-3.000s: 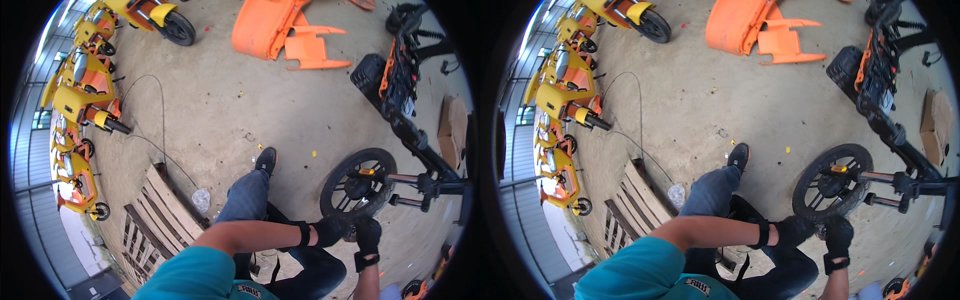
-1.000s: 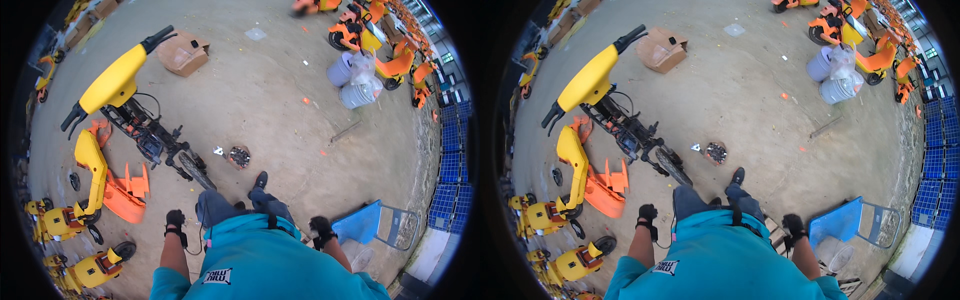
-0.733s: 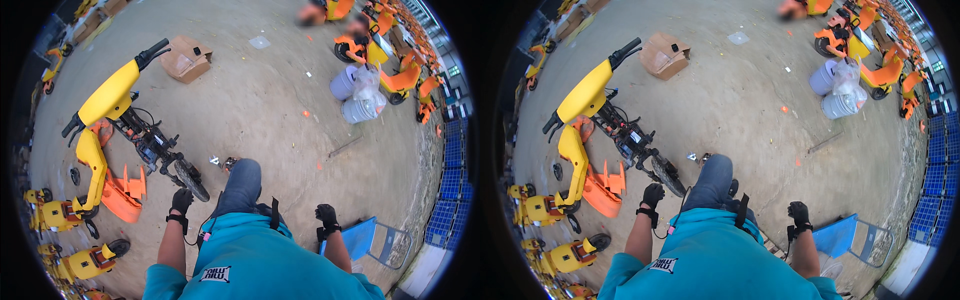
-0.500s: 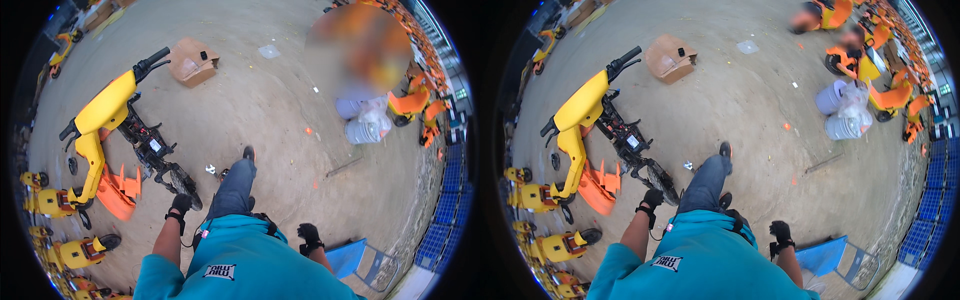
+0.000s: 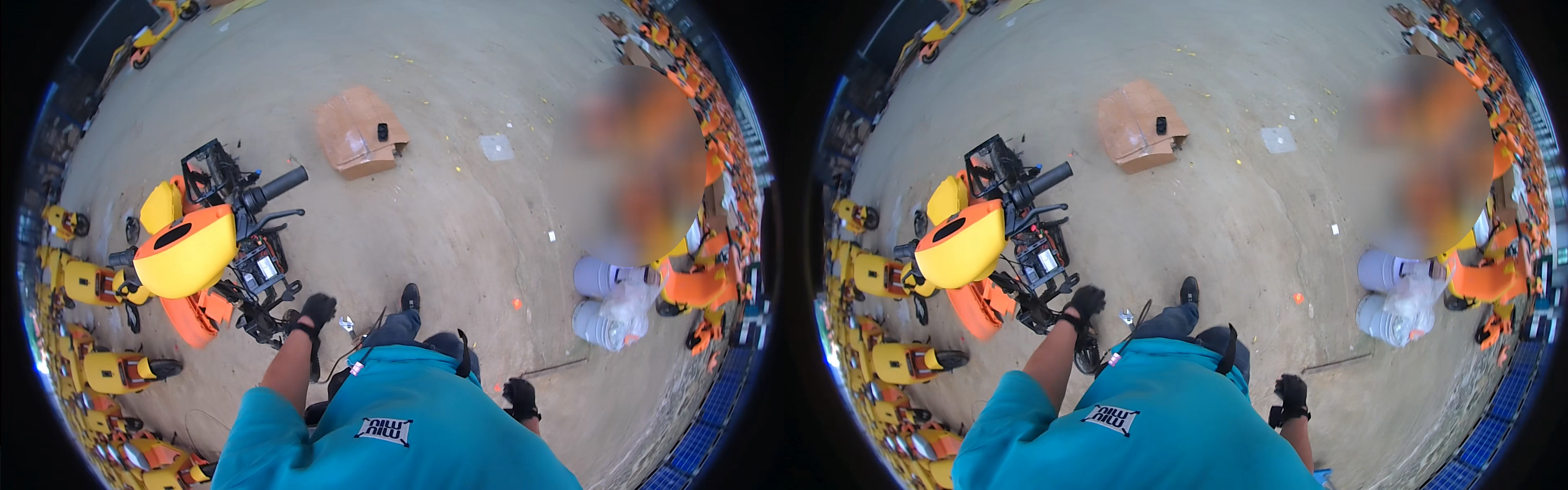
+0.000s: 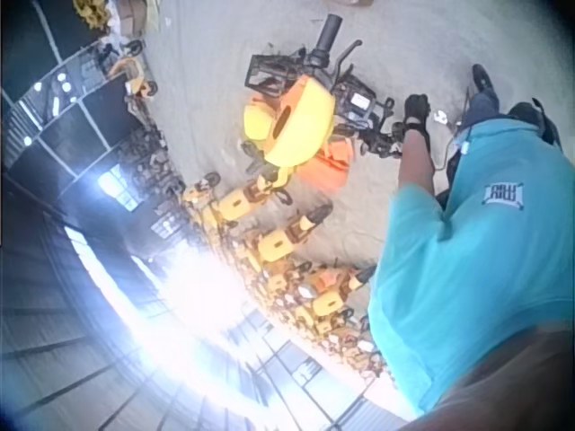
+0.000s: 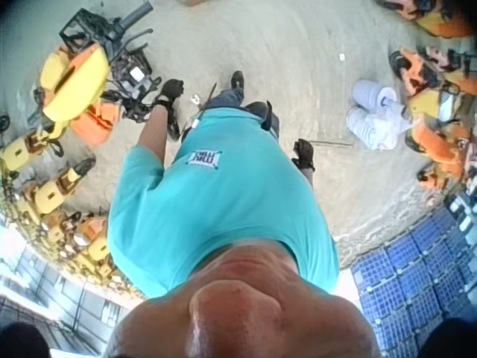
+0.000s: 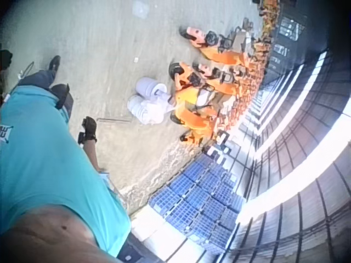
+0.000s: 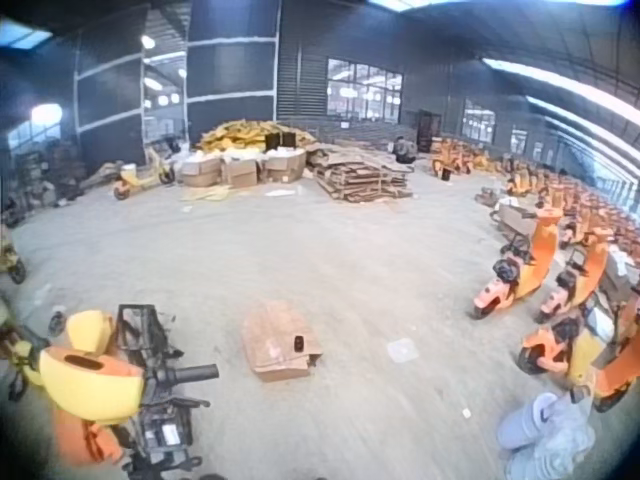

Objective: The person performs maintenance on a scooter wheel assembly. They use an adjustable wrench and a socket wrench to manipulate nuts and bolts, removing parts and then re-securing the front wheel to the scooter fork.

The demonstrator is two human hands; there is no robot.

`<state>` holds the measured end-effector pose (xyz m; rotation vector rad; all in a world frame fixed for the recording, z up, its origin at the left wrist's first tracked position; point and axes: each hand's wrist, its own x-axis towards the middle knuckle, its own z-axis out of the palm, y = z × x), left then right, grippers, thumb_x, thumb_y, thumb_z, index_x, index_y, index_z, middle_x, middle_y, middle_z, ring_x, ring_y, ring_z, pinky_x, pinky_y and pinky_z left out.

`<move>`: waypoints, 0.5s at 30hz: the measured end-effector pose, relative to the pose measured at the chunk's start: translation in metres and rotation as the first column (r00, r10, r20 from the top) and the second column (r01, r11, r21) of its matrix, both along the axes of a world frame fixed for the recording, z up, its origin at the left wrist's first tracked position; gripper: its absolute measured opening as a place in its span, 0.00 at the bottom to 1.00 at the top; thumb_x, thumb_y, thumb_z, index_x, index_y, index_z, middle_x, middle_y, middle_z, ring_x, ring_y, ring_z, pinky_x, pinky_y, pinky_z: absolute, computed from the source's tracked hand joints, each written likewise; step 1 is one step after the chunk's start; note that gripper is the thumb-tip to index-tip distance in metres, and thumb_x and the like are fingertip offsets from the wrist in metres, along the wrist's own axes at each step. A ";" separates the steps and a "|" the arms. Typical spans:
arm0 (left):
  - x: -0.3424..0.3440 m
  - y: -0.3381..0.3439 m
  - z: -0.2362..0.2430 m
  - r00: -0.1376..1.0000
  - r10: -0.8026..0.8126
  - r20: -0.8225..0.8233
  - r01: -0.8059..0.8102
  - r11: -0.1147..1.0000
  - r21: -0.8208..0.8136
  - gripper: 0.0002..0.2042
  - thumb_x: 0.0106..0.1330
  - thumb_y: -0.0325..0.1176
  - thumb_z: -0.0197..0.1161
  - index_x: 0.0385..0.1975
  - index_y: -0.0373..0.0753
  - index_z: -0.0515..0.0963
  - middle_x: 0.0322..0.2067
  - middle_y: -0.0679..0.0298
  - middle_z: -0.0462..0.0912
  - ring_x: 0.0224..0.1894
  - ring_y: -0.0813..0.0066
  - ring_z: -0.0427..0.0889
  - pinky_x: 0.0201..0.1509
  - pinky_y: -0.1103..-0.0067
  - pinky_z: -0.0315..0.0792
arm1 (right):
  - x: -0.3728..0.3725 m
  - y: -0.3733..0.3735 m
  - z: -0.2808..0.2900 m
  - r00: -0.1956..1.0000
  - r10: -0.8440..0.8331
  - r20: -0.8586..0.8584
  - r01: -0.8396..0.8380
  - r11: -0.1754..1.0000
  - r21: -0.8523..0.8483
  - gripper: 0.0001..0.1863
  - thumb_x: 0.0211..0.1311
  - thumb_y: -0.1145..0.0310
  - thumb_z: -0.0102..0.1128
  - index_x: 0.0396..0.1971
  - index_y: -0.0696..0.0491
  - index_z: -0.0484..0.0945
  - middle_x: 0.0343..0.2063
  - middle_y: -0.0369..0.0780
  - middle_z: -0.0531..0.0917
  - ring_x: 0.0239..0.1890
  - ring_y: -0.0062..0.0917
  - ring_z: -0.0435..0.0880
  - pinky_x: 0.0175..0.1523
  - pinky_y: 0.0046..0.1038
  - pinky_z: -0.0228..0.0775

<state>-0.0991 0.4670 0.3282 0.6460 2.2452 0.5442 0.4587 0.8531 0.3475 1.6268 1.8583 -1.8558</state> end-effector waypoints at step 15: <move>0.018 0.041 -0.050 0.945 0.323 -0.048 -0.314 0.858 -0.406 0.10 0.56 0.39 0.62 0.28 0.38 0.76 0.26 0.56 0.83 0.23 0.60 0.81 0.23 0.69 0.73 | -0.338 0.332 -0.019 0.756 0.654 -0.017 -0.654 0.756 -0.008 0.09 0.57 0.67 0.55 0.32 0.58 0.76 0.25 0.44 0.81 0.25 0.29 0.81 0.29 0.29 0.77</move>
